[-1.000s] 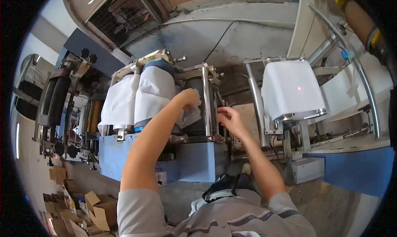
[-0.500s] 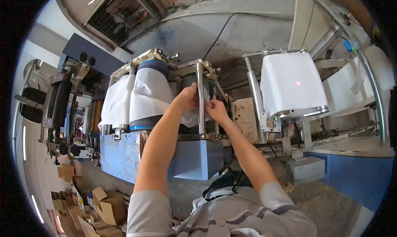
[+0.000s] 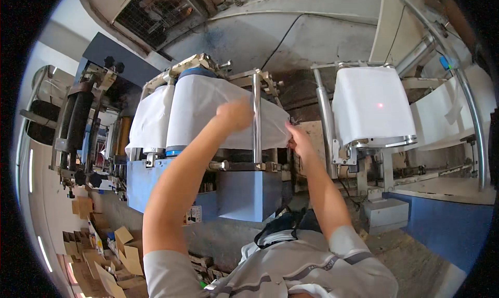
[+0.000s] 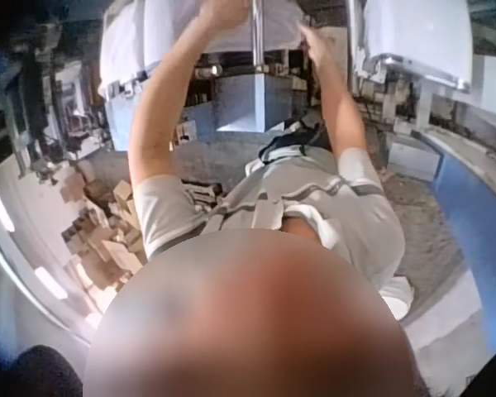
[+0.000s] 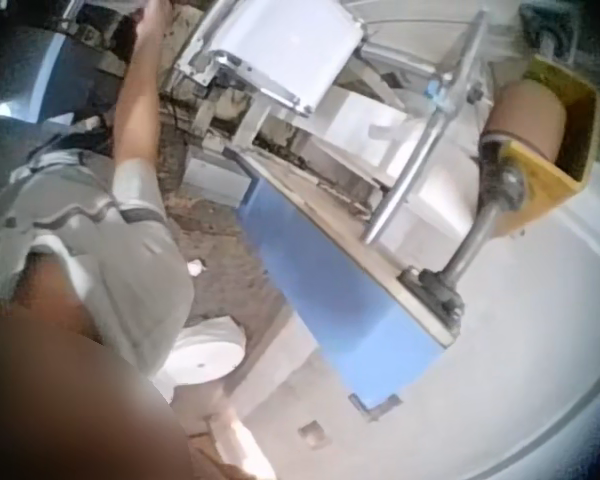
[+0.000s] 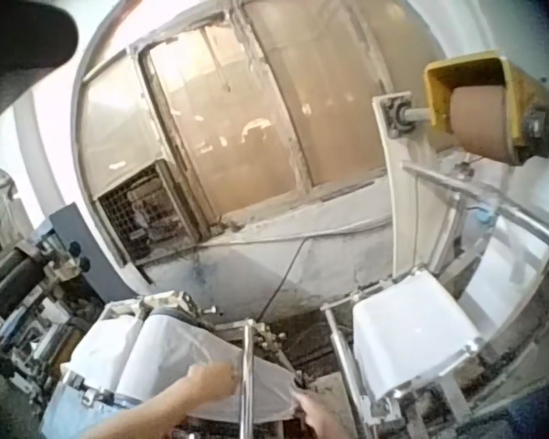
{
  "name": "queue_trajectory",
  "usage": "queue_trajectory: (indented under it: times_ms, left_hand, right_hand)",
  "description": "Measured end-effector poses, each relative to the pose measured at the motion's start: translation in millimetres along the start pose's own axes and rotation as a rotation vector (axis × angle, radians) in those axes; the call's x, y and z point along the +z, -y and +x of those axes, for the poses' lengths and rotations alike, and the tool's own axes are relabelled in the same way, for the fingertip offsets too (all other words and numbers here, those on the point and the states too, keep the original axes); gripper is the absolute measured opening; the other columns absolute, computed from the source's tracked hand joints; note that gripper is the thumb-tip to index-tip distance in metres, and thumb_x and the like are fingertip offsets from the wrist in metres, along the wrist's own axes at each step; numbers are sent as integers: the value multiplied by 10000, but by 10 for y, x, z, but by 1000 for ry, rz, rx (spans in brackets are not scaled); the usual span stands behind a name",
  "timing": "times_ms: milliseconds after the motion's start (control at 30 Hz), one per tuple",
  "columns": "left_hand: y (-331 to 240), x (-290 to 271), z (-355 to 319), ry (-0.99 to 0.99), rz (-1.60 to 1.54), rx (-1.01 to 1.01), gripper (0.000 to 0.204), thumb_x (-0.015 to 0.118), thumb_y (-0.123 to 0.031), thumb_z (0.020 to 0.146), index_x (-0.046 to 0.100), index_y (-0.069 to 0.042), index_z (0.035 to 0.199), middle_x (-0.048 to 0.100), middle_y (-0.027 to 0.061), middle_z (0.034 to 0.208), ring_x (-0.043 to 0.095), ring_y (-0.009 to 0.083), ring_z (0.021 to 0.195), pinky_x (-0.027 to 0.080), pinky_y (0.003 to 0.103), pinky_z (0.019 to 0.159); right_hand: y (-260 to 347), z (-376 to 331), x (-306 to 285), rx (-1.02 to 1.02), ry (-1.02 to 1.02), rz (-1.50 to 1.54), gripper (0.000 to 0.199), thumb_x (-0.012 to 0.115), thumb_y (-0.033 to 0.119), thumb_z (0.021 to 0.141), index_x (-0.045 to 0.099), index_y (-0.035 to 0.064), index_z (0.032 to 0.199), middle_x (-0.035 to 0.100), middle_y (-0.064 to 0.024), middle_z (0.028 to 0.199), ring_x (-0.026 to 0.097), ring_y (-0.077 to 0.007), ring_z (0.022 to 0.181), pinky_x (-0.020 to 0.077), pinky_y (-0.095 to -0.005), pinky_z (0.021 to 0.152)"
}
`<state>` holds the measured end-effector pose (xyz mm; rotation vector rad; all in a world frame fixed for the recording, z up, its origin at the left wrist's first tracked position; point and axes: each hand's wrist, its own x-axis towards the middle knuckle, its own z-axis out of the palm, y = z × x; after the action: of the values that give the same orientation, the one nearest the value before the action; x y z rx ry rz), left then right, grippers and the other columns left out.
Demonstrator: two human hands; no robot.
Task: Threading a large roll of white paper or fabric through an industrial processing machine and adjusting the roll position.
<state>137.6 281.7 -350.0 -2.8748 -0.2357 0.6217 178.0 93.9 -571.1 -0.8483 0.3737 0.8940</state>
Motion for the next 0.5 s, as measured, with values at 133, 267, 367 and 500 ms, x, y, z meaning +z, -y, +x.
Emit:
queue_trajectory:
  times_ms: [133,267,367,500]
  left_hand:
    - [-459,-64,-254,63,-73,39,307,469,-352,920,680,-133,965,677,163,1000,639,396,941,514,486,807]
    - [-554,-146,-556,87,-49,85,341,481,-370,931,648,-84,1010,676,196,945,647,394,917,522,487,782]
    - [-720,-332,-797,-5,-88,46,382,509,-399,918,613,-50,1034,671,217,916,650,400,882,519,495,764]
    - [-1284,-718,-1379,-215,-308,166,336,556,-319,915,584,-32,1086,657,242,889,652,404,795,513,494,684]
  right_hand:
    - [-204,612,-490,-241,-118,-201,206,676,237,878,638,41,927,616,-18,774,551,-138,625,430,-308,544]
    - [-330,548,-452,-376,-193,-160,183,643,196,892,645,19,846,613,-16,739,530,-108,655,424,-311,590]
    - [-320,447,-380,-567,-364,-437,201,616,192,901,629,1,842,571,-16,710,511,-133,659,417,-332,613]
    - [-408,445,-557,-497,-447,-131,206,598,190,869,663,-2,899,636,-72,758,565,-150,595,448,-313,560]
